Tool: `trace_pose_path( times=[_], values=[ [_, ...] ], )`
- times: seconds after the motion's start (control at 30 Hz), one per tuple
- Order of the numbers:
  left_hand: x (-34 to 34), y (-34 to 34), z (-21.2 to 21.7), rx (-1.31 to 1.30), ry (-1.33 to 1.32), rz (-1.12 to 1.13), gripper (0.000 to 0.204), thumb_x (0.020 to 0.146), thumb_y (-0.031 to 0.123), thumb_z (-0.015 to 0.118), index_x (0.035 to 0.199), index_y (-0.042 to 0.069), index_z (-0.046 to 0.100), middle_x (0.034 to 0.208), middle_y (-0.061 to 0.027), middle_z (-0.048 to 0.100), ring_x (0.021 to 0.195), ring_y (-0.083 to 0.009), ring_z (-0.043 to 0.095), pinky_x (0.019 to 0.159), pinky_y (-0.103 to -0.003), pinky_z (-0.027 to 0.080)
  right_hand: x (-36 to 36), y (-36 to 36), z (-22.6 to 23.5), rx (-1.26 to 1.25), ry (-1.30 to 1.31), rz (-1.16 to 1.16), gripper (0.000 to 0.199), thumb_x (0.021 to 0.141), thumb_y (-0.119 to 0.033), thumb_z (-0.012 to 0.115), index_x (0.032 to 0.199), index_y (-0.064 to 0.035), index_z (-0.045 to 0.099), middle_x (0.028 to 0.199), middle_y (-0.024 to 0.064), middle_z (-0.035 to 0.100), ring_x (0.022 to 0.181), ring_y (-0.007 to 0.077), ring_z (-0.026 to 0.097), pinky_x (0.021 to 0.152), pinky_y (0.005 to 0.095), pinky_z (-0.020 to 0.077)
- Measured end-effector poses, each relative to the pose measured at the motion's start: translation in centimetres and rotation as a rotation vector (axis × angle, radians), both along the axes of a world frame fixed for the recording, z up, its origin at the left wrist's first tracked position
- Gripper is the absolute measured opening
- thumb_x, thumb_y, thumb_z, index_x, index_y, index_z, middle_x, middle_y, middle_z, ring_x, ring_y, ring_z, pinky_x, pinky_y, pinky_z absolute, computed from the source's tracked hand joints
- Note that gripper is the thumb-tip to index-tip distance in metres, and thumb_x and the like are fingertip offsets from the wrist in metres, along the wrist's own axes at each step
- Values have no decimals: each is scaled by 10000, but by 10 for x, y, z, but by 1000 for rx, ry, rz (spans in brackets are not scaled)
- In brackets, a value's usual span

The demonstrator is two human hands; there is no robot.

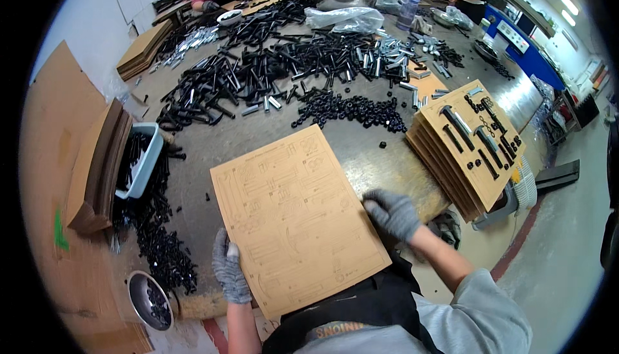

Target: The person sorts various metal hardware components, including bolts, nuts, washers, and tools like hammers and wrenches, from a large pile on a workbench. They place the items onto a cardboard template with printed outlines, arranging them into specific slots and positions.

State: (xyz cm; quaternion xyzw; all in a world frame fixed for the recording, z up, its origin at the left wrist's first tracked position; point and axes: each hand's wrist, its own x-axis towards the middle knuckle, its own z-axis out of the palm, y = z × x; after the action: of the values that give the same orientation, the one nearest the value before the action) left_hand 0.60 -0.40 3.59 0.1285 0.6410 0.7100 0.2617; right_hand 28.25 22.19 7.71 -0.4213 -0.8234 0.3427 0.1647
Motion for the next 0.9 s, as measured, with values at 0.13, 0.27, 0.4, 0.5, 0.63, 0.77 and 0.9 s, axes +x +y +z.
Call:
trace_pose_path(
  times=[0.13, 0.27, 0.4, 0.5, 0.63, 0.77, 0.9],
  values=[
    [-3, -7, -22, -191, 449, -48, 465, 879, 15, 533, 1332, -45, 454, 1338, -150, 503, 1216, -243, 492, 1055, -378, 372, -48, 90, -3, 295, -46, -31, 276, 906, -317, 575, 1075, -112, 650, 927, 181, 677, 861, 378, 639, 777, 436, 509],
    [-3, -10, -35, -478, 809, -117, 511, 857, -69, 459, 1365, -38, 419, 1393, -171, 468, 1299, -259, 434, 1112, -360, 294, -86, 143, -6, 418, -135, 78, 267, 880, -314, 566, 1029, -107, 646, 939, 171, 672, 868, 363, 642, 761, 447, 506],
    [2, -9, -19, -509, 679, -34, 509, 864, -61, 474, 1369, -42, 410, 1376, -175, 483, 1256, -254, 468, 1078, -356, 339, -60, 116, -10, 373, -56, 104, 232, 871, -238, 566, 1027, -83, 641, 948, 178, 665, 883, 359, 635, 754, 440, 505],
    [-11, -21, -10, -343, 238, -61, 518, 882, -15, 527, 1379, -44, 383, 1338, -177, 515, 1207, -252, 502, 1030, -352, 392, -7, 66, -18, 400, -97, 78, 295, 895, -247, 560, 1100, -52, 641, 1138, 179, 628, 1054, 349, 589, 898, 426, 463],
    [-29, -16, 11, -433, 196, -239, 574, 902, 128, 601, 1389, -46, 351, 1282, -176, 550, 1153, -240, 531, 981, -340, 433, 27, -4, -41, 439, -134, 158, 449, 899, -346, 477, 1194, -30, 600, 1322, 191, 523, 1303, 381, 394, 1109, 507, 246],
    [-34, -20, 14, -301, -40, -372, 569, 820, 176, 690, 1304, -34, 479, 1165, -127, 602, 1042, -219, 570, 918, -350, 463, 13, 0, -48, 390, -105, 227, 504, 908, -363, 451, 1263, -22, 558, 1374, 171, 489, 1343, 327, 366, 1133, 488, 194],
    [-53, -34, 37, -135, -124, -266, 636, 754, 271, 718, 1267, -38, 507, 1170, -136, 604, 1029, -249, 605, 924, -373, 488, 13, 1, -43, 269, -122, 335, 498, 912, -364, 455, 1286, -49, 547, 1405, 163, 459, 1368, 299, 334, 1141, 489, 162]
  ],
)
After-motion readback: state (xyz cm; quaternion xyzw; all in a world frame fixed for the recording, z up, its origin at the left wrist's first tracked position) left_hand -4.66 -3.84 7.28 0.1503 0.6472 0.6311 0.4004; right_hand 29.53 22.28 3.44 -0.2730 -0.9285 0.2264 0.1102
